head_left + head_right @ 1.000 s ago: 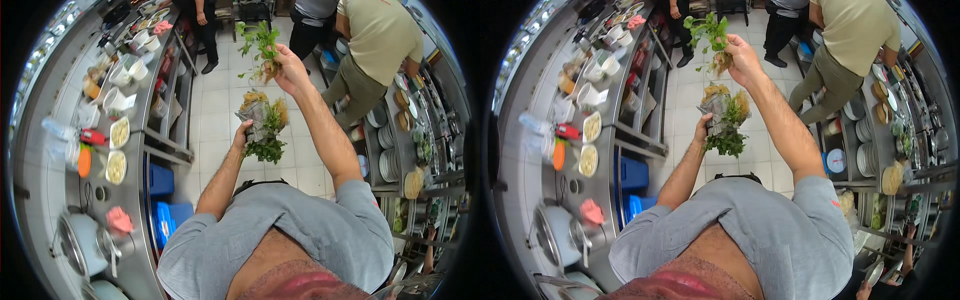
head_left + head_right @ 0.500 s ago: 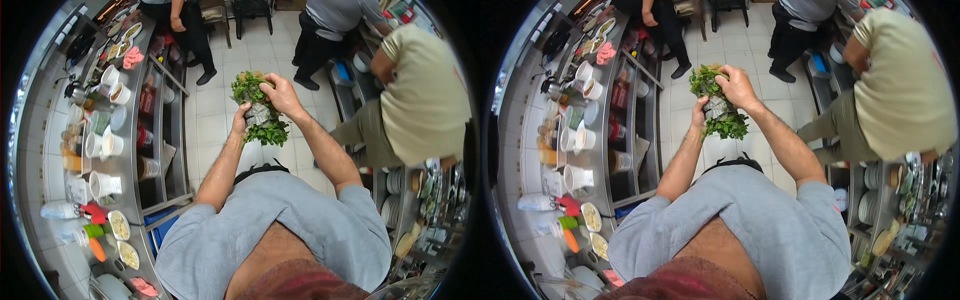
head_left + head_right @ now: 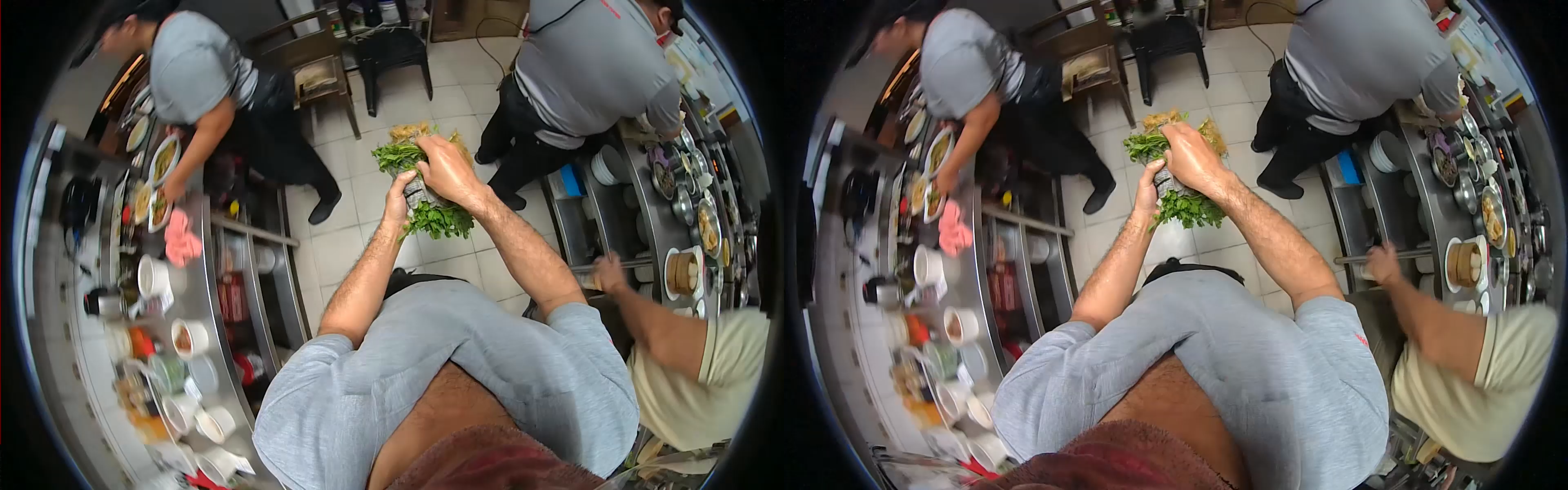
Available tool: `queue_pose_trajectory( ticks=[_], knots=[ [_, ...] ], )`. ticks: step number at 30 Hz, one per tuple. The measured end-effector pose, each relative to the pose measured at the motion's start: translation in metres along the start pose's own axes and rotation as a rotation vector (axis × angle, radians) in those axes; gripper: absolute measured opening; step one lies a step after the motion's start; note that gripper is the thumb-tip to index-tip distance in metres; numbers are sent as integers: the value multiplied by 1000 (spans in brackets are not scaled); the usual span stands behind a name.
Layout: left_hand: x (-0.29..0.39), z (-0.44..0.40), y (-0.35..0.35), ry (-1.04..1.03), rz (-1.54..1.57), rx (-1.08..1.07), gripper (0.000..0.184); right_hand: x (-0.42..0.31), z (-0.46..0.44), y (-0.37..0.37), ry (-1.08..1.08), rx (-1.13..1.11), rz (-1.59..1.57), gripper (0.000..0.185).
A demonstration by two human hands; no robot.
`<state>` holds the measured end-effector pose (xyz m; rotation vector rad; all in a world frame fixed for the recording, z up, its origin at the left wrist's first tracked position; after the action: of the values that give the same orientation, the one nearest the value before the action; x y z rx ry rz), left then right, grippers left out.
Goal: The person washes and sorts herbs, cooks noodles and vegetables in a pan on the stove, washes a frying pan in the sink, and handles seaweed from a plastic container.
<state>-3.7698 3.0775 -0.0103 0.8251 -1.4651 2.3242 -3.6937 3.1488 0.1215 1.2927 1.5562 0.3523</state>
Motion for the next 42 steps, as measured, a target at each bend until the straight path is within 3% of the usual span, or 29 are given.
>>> queue_pose_trajectory(
  ticks=[6, 9, 12, 13, 15, 21, 27, 32, 35, 42],
  knots=[
    [87, -192, -41, 111, -36, -43, 30, 142, -162, 12, -145, 20, 118, 22],
    [111, -302, -38, 107, -80, -23, 32, 238, -233, 10, -200, 129, -20, 22],
    [143, -399, -55, 156, -122, -29, 35, 327, -305, 24, -524, 206, -529, 26],
    [155, -429, -66, 149, -102, 1, 36, 353, -330, 33, -522, 215, -529, 26],
    [179, -493, -91, 202, -89, -28, 38, 400, -377, 55, -692, 249, -878, 21],
    [245, -673, -143, 118, -35, -147, 43, 536, -517, 87, -540, 446, -1307, 22],
    [314, -886, -185, 288, -65, -231, 46, 673, -624, 137, -557, 740, -1359, 20],
    [339, -1085, -230, 336, -273, -320, 47, 772, -654, 216, -513, 1119, -1192, 20],
    [334, -1143, -323, 366, -336, -453, 46, 805, -645, 262, -496, 1340, -1118, 22],
    [220, -1275, -474, 623, -333, -728, 45, 914, -591, 315, -422, 1678, -962, 19]
  ],
)
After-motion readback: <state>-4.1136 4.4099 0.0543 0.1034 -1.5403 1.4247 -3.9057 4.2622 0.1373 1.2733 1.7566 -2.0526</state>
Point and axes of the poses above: each hand's wrist, its own z-axis away from the middle knuckle, its own y-axis out of the back of the hand, x = y × z, the point moved 3 cm from there along -z, towards the middle knuckle, and after that the axes turned 7 degrees about y, right-handed, at the moved point
